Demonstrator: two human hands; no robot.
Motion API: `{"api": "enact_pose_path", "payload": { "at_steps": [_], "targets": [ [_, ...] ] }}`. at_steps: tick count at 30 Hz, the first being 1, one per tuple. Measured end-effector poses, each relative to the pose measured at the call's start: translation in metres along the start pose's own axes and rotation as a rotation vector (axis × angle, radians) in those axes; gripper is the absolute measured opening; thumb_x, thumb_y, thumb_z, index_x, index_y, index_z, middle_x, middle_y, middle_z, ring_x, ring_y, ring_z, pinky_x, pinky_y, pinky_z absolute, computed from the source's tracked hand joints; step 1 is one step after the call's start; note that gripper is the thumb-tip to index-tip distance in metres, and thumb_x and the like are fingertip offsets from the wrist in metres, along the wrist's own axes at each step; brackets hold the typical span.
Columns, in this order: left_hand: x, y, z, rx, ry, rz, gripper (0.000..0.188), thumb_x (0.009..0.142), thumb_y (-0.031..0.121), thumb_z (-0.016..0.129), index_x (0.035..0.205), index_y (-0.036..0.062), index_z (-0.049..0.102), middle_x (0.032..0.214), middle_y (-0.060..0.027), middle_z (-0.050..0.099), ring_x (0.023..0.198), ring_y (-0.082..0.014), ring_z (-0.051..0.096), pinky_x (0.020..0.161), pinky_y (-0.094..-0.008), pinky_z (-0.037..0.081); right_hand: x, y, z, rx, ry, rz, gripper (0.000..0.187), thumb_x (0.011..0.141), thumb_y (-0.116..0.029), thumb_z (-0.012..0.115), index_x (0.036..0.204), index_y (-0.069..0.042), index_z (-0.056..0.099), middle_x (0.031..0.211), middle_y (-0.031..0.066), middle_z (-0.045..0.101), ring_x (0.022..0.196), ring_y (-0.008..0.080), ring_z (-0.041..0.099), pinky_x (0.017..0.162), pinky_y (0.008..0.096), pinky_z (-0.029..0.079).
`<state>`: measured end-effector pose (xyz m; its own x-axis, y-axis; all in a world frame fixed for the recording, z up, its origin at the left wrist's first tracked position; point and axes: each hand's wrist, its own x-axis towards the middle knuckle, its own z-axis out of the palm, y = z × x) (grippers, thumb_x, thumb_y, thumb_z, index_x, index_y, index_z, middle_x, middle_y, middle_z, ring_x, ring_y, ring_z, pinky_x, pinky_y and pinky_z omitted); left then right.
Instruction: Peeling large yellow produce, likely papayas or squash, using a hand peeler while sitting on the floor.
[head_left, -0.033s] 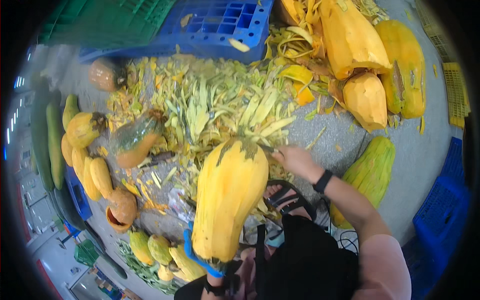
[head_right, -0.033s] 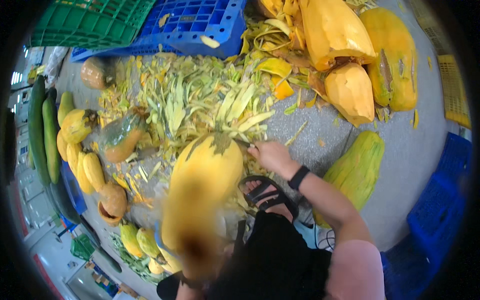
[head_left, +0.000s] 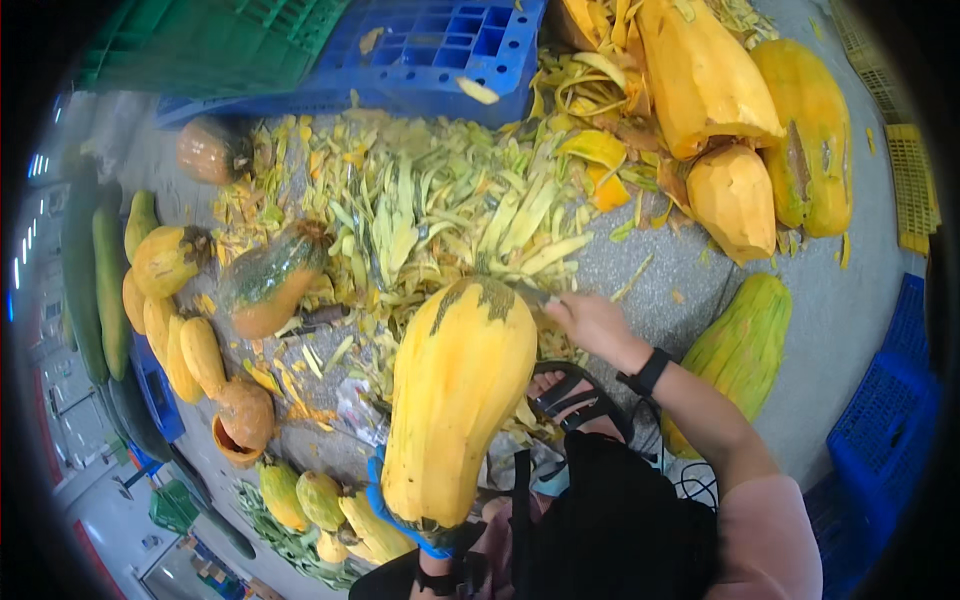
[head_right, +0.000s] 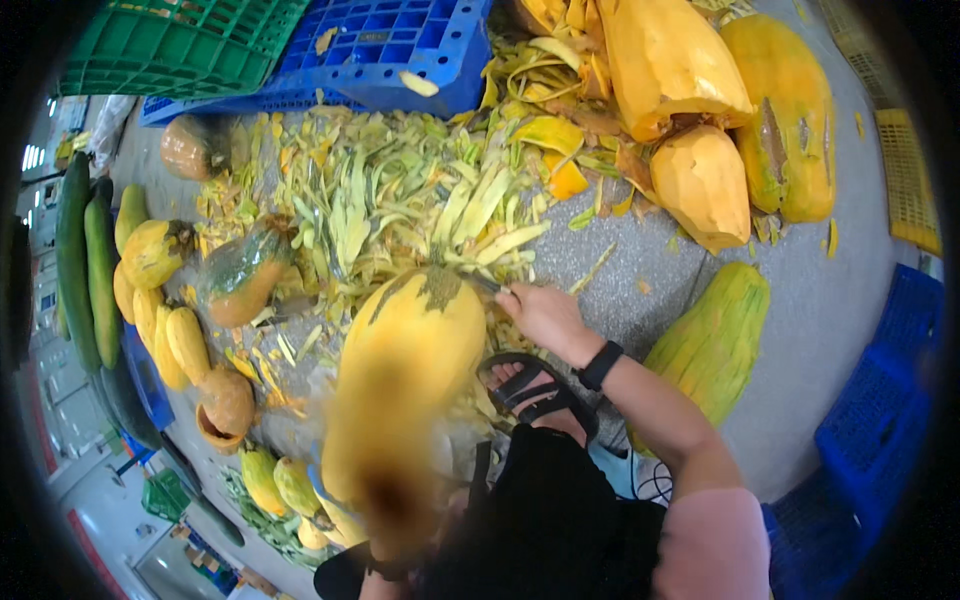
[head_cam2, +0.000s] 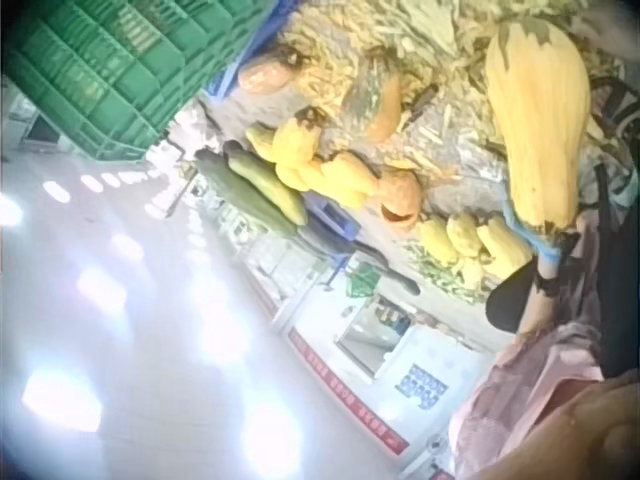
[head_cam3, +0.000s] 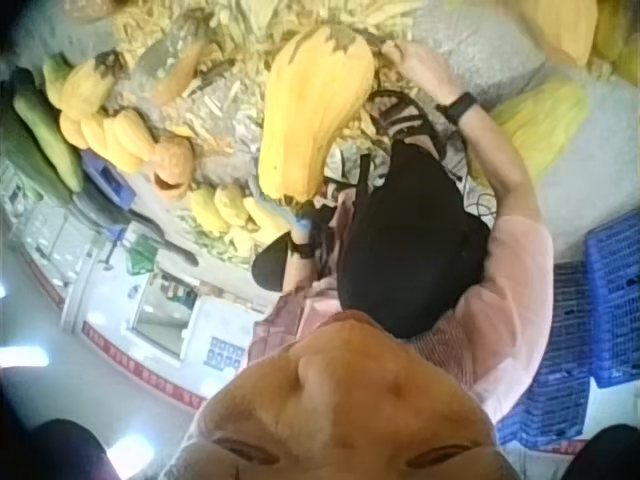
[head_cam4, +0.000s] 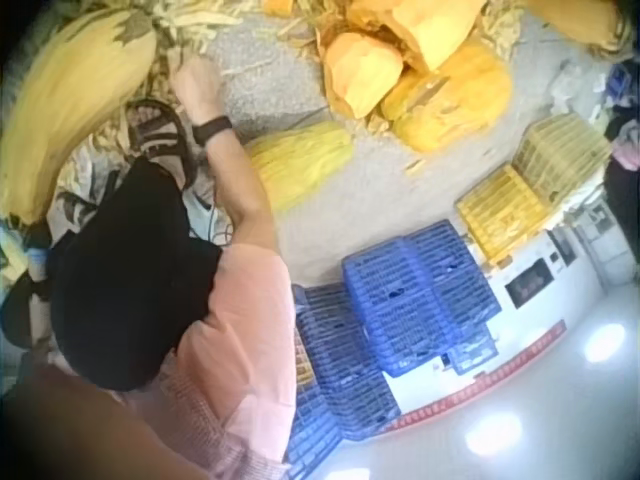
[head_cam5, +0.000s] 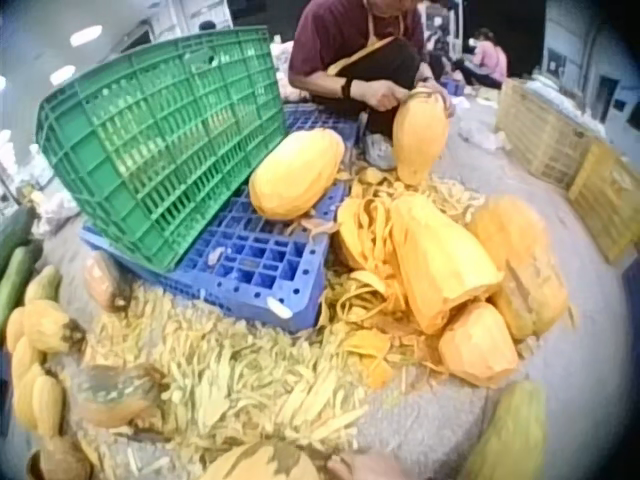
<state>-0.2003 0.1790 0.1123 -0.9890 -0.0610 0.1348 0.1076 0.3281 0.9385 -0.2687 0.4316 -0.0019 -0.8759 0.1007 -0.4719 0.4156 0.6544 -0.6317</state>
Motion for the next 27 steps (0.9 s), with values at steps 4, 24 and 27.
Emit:
{"api": "enact_pose_path", "payload": {
  "at_steps": [4, 24, 27],
  "targets": [
    [-0.014, 0.0, 0.01, -0.435, 0.364, -0.335, 0.07, 0.073, 0.056, 0.039, 0.126, 0.0141, 0.025, 0.127, -0.0114, 0.03, 0.117, -0.031, 0.029, 0.096, -0.0449, 0.024, -0.013, -0.033, -0.011, 0.357, 0.131, -0.196, 0.031, 0.082, -0.035, 0.042, 0.073, -0.008, 0.052, 0.06, 0.015, 0.054, 0.055, 0.0339, 0.053, 0.049, 0.0416, 0.041],
    [-0.003, -0.082, -0.052, -0.869, 0.541, -0.483, 0.053, 0.082, 0.041, 0.032, 0.122, 0.0065, 0.035, 0.121, -0.0137, 0.04, 0.111, -0.03, 0.038, 0.094, -0.0447, 0.029, -0.022, -0.092, 0.008, -0.063, 0.047, -0.378, 0.026, 0.08, -0.031, 0.046, 0.07, -0.008, 0.05, 0.044, 0.0085, 0.049, 0.039, 0.0261, 0.05, 0.035, 0.0363, 0.038],
    [-0.003, -0.068, -0.044, -0.881, 0.51, -0.44, 0.053, 0.082, 0.042, 0.03, 0.122, 0.0074, 0.035, 0.122, -0.0134, 0.04, 0.112, -0.0302, 0.037, 0.094, -0.0448, 0.028, 0.0, -0.036, 0.024, -0.071, 0.174, -0.276, 0.026, 0.081, -0.031, 0.045, 0.072, -0.007, 0.051, 0.046, 0.0115, 0.05, 0.041, 0.0275, 0.052, 0.037, 0.038, 0.039]
  ]
}}
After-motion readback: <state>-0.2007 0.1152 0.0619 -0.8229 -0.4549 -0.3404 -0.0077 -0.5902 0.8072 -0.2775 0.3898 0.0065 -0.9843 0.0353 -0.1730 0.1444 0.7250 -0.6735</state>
